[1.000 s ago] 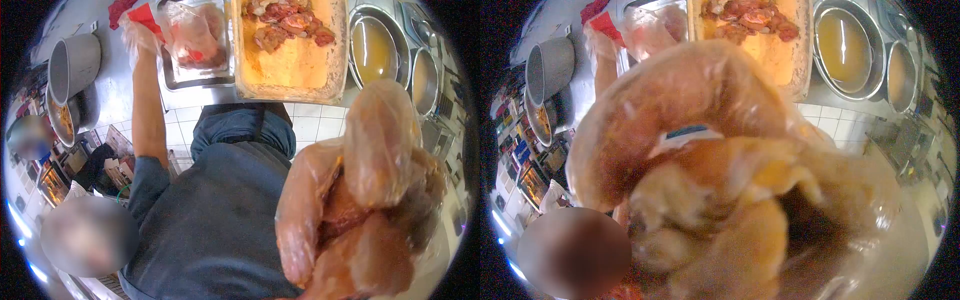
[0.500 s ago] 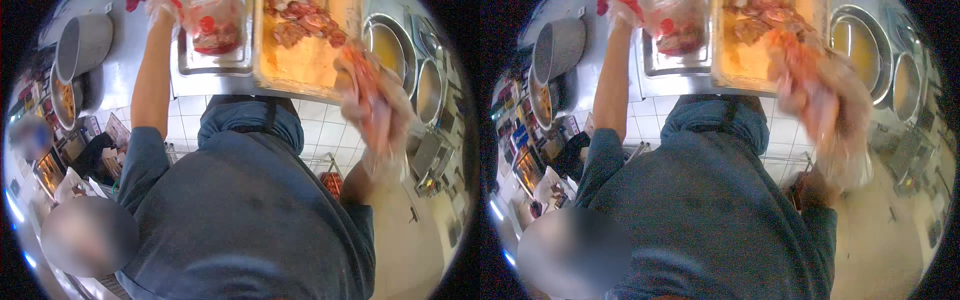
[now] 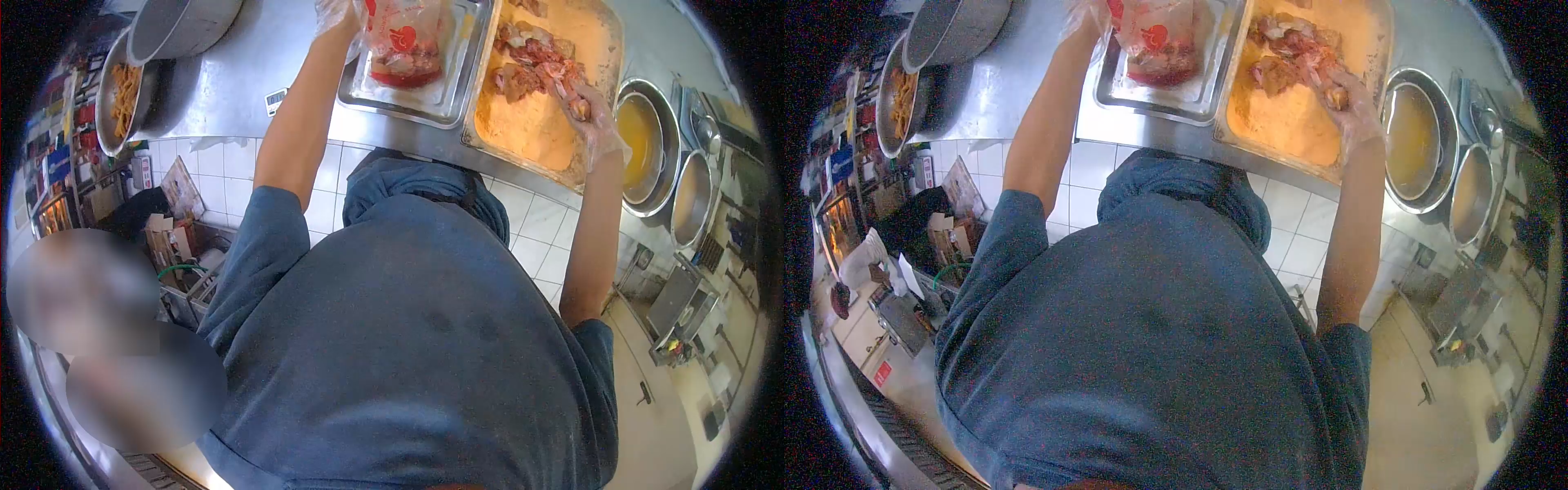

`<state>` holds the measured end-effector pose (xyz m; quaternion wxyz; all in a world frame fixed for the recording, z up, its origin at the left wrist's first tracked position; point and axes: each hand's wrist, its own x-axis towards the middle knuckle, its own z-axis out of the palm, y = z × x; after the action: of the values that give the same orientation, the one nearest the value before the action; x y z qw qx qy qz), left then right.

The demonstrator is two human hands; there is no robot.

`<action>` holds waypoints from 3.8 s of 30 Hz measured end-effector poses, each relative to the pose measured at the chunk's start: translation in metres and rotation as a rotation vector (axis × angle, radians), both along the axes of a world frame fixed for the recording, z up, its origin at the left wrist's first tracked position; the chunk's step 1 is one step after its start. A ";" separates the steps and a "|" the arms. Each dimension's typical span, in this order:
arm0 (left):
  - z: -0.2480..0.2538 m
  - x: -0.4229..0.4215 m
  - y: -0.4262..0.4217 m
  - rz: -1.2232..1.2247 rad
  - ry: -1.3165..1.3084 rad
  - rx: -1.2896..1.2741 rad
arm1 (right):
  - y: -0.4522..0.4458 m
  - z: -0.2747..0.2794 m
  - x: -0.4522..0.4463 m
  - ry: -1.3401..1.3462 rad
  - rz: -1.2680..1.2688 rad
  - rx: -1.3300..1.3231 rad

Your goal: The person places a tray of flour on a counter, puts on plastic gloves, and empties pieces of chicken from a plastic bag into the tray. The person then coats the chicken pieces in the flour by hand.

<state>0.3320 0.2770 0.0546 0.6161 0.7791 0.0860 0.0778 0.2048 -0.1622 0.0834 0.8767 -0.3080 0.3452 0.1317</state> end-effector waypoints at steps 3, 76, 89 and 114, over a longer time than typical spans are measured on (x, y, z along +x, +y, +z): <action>0.000 -0.004 0.001 -0.008 -0.002 -0.007 | 0.046 0.055 -0.011 0.065 0.017 -0.389; 0.100 -0.121 -0.033 0.054 -0.069 -0.317 | 0.207 0.135 0.016 -0.331 1.279 -0.580; 0.081 -0.109 -0.052 0.021 -0.109 -0.254 | 0.016 0.021 0.048 -0.191 0.292 0.107; 0.107 -0.134 -0.075 -0.091 -0.092 0.052 | 0.270 -0.079 0.056 -0.712 0.767 -1.167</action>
<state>0.1985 0.2016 0.1612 0.6017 0.7936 0.0200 0.0878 0.2603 0.1082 0.0045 0.5243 -0.8404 -0.0737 0.1159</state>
